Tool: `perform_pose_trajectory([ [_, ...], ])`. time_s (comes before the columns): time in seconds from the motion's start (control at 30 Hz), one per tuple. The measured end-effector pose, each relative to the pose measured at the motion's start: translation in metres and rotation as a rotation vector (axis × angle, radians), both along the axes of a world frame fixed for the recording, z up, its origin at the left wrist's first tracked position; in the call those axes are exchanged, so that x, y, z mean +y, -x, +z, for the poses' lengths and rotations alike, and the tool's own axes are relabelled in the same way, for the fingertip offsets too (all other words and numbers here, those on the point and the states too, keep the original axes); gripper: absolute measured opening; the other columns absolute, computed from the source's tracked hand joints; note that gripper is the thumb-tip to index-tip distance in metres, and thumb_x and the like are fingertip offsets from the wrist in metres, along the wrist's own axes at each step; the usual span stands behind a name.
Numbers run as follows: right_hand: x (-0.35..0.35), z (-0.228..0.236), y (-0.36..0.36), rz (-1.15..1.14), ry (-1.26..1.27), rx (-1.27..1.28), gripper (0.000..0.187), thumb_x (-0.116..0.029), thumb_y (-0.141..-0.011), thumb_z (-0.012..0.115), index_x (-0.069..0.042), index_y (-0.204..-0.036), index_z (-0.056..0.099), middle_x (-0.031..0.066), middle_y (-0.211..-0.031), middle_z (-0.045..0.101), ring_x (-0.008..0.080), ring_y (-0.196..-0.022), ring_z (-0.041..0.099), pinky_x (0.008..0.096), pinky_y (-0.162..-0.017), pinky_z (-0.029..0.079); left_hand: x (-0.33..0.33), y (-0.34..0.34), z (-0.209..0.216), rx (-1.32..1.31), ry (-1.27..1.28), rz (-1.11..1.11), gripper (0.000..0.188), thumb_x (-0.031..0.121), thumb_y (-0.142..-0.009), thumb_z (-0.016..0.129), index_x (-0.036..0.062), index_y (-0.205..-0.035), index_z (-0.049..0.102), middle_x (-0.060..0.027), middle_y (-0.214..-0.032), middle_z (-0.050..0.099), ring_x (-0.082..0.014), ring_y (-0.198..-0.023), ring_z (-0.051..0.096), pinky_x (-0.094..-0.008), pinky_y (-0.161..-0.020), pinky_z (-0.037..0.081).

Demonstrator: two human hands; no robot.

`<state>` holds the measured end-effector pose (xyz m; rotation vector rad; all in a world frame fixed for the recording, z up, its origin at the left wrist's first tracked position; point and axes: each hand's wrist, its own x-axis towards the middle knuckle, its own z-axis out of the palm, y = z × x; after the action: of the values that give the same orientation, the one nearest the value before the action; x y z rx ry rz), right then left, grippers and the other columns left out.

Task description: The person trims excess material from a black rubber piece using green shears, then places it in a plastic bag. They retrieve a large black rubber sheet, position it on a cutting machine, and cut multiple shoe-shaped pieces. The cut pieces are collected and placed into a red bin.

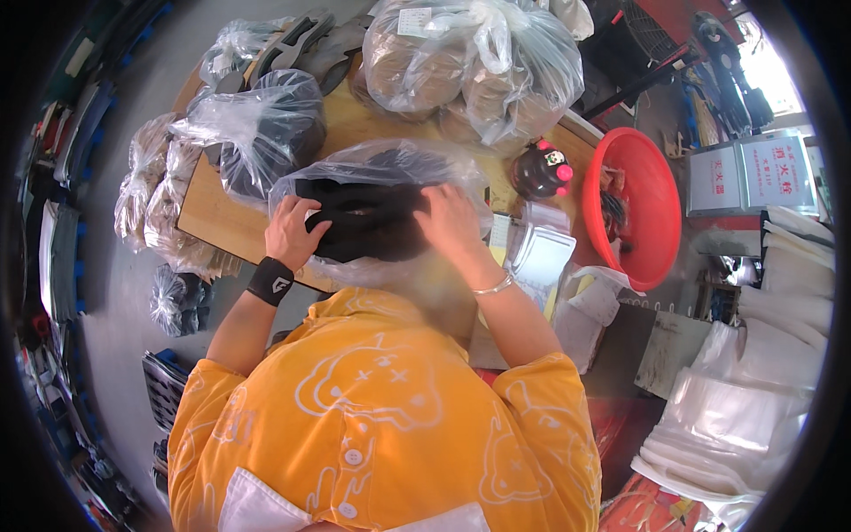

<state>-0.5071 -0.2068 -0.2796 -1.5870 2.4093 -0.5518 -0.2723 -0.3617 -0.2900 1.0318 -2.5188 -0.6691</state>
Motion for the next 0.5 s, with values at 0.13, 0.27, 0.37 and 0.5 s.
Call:
perform_pose_trajectory([
  [0.13,-0.001,0.014,0.01,0.166,0.036,0.105,0.044,-0.028,-0.08,0.065,-0.006,-0.117,0.054,0.0129,-0.112,0.058,0.0324,-0.109,0.051,0.0431,-0.099,0.034,-0.009,-0.002,0.01,0.003,0.044,-0.124,0.054,0.029,-0.075,0.071,0.0085,-0.121,0.051,-0.0123,-0.119,0.052,-0.0323,-0.111,0.049,-0.0429,-0.091,0.039],
  [0.27,0.023,0.037,0.031,0.291,-0.352,0.347,0.061,-0.04,-0.081,0.062,-0.003,-0.128,0.047,0.0171,-0.12,0.055,0.0339,-0.117,0.046,0.0461,-0.108,0.022,-0.007,-0.029,0.028,-0.423,0.013,-0.226,0.095,0.049,-0.069,0.071,0.0013,-0.139,0.028,-0.0193,-0.135,0.041,-0.0353,-0.128,0.034,-0.0474,-0.108,0.021],
  [0.37,0.045,0.048,0.03,0.43,-0.521,0.477,0.044,-0.035,-0.076,0.065,-0.005,-0.108,0.062,0.0158,-0.104,0.062,0.0299,-0.113,0.049,0.0497,-0.11,0.017,0.002,-0.054,0.041,-0.691,0.121,-0.397,0.092,0.052,-0.065,0.073,-0.0003,-0.133,0.039,-0.0193,-0.13,0.045,-0.0327,-0.131,0.032,-0.0478,-0.112,0.015],
  [0.5,0.05,0.06,0.01,0.55,-0.669,0.548,0.015,-0.02,-0.072,0.065,-0.009,-0.079,0.07,0.0092,-0.087,0.067,0.0254,-0.105,0.054,0.0537,-0.109,0.017,0.001,-0.066,0.053,-0.909,0.334,-0.727,0.058,0.041,-0.067,0.07,0.0066,-0.111,0.057,-0.0133,-0.11,0.057,-0.0294,-0.128,0.037,-0.0516,-0.112,0.011],
])
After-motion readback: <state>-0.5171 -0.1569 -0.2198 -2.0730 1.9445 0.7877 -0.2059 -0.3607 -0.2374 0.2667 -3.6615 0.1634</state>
